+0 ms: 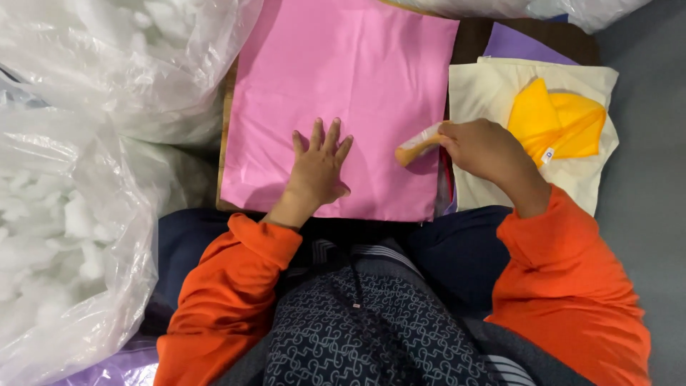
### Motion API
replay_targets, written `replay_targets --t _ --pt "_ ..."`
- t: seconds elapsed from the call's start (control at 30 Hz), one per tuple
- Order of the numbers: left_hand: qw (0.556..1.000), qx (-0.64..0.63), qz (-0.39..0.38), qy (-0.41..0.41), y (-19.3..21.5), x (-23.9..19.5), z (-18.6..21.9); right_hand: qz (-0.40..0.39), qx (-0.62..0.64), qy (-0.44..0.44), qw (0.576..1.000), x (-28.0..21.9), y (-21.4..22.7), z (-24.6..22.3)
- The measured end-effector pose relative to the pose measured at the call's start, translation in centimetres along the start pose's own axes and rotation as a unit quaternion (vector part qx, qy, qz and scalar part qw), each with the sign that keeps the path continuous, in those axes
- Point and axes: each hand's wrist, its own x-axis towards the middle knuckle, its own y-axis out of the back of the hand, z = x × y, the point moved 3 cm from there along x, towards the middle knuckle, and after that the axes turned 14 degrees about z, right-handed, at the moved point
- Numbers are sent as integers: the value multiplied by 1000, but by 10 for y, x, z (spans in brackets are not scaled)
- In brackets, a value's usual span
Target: The person smooths a pink cloth bag on a wooden board using a lint roller. They then open the bag and fill it with white cotton stuffing from a nearby plastic bag, pressing the cotton inside to fill the space.
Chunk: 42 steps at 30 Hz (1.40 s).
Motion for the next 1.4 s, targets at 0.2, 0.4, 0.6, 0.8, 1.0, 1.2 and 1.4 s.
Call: replay_targets --t 0.2,0.4,0.6,0.8,1.0,1.2,1.4 --pt "999 0 34 25 6 4 -8 180 20 66 981 30 -28 7" --pt "980 -5 170 105 5 0 -74 159 102 74 979 77 -17 3" --pt "966 77 186 161 -34 -7 -115 -64 -43 50 996 12 -8 24" --pt "971 68 168 159 -23 -5 -106 0 37 161 986 -40 -5 -22" --pt "973 57 160 159 -16 -8 -106 232 111 324 910 -43 -62 -104" --pt "975 63 144 156 -7 -13 -104 187 35 299 935 -49 -54 -107" --pt "972 71 156 158 -17 -12 -107 216 -71 272 935 -56 -55 -97"
